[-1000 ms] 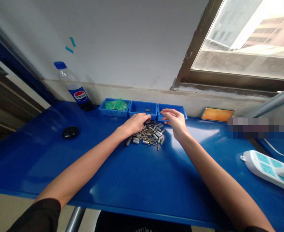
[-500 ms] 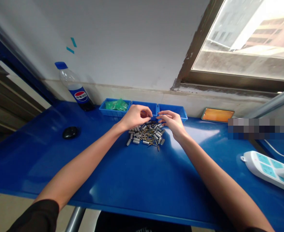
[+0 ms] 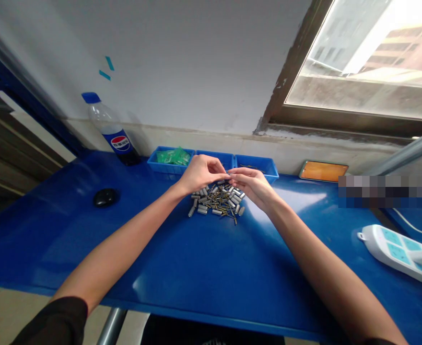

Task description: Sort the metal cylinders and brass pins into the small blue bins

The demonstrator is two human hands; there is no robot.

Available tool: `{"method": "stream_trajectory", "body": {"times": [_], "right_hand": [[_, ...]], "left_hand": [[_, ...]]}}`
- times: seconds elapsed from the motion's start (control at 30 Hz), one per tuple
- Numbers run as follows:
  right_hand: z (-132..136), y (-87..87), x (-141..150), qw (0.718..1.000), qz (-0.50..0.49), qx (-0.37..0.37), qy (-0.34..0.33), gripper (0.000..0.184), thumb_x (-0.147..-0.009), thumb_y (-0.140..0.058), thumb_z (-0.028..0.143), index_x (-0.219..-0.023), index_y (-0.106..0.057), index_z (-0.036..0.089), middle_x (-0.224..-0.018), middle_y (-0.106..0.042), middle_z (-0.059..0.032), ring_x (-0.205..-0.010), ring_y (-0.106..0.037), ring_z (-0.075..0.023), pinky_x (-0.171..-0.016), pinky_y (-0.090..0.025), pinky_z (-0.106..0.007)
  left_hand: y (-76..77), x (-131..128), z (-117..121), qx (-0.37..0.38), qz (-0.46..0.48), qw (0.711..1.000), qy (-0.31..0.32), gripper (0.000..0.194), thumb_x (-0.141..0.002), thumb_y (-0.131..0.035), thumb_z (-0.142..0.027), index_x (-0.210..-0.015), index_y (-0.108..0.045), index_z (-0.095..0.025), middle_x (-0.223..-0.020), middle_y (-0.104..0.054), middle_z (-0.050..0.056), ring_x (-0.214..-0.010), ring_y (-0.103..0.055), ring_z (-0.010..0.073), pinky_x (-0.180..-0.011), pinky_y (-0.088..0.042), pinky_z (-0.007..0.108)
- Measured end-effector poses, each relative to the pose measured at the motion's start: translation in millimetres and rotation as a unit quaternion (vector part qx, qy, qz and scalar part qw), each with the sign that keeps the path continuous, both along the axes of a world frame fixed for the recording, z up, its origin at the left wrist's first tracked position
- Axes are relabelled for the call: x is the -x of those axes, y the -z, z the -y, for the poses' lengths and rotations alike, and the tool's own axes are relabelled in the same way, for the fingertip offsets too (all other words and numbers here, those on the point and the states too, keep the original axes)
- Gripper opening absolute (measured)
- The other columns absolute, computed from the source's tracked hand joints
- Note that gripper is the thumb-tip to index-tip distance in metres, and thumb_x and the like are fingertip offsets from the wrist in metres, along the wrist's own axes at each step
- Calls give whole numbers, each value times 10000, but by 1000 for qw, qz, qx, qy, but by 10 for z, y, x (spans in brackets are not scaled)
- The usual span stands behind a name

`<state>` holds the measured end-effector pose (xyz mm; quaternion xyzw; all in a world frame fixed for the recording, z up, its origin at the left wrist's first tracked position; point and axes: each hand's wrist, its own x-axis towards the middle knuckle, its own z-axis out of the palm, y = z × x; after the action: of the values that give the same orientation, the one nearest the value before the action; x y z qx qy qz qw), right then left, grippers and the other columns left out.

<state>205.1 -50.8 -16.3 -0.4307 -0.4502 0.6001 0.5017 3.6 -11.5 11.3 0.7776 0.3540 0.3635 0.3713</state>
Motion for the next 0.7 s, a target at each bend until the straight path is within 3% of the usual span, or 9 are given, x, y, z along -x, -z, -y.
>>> {"method": "stream_trajectory", "body": {"times": [0.2,0.37,0.57,0.7], "right_hand": [[-2,-12,9,1000,-19,-22,8,273,-674,-887,320,-899,-824,178,-810,-769,-42,-733,-674,-141,-828,-564,-323],[-15,-32,-9,995,51,-44,70,275,-686,-861,341,-901,-816,176,-811,-778,-60,-748,-702,-176,-808,-572,-350],[-77,8,-91,957,145,-104,228,273,-723,-791,343,-929,-809,164,-867,-803,-99,-798,-748,-231,-738,-587,-367],[-95,56,-128,950,175,-97,239,374,-749,-721,324,-1079,-789,163,-1048,-810,-127,-864,-765,-243,-717,-595,-357]], "left_hand": [[-4,-1,-12,2,-17,1000,0,298,-785,-839,-425,-804,-788,-132,-775,-798,82,-675,-729,170,-660,-575,265],[27,35,-61,-45,-95,994,14,254,-894,-740,-407,-898,-811,-163,-868,-816,74,-777,-755,184,-722,-568,272],[137,71,-74,-114,-309,944,8,168,-852,-734,-254,-983,-820,-193,-946,-814,79,-875,-754,233,-753,-539,306],[194,34,-54,-129,-368,921,12,196,-847,-704,-218,-1008,-817,-213,-1010,-809,84,-945,-750,258,-759,-534,310]]}}
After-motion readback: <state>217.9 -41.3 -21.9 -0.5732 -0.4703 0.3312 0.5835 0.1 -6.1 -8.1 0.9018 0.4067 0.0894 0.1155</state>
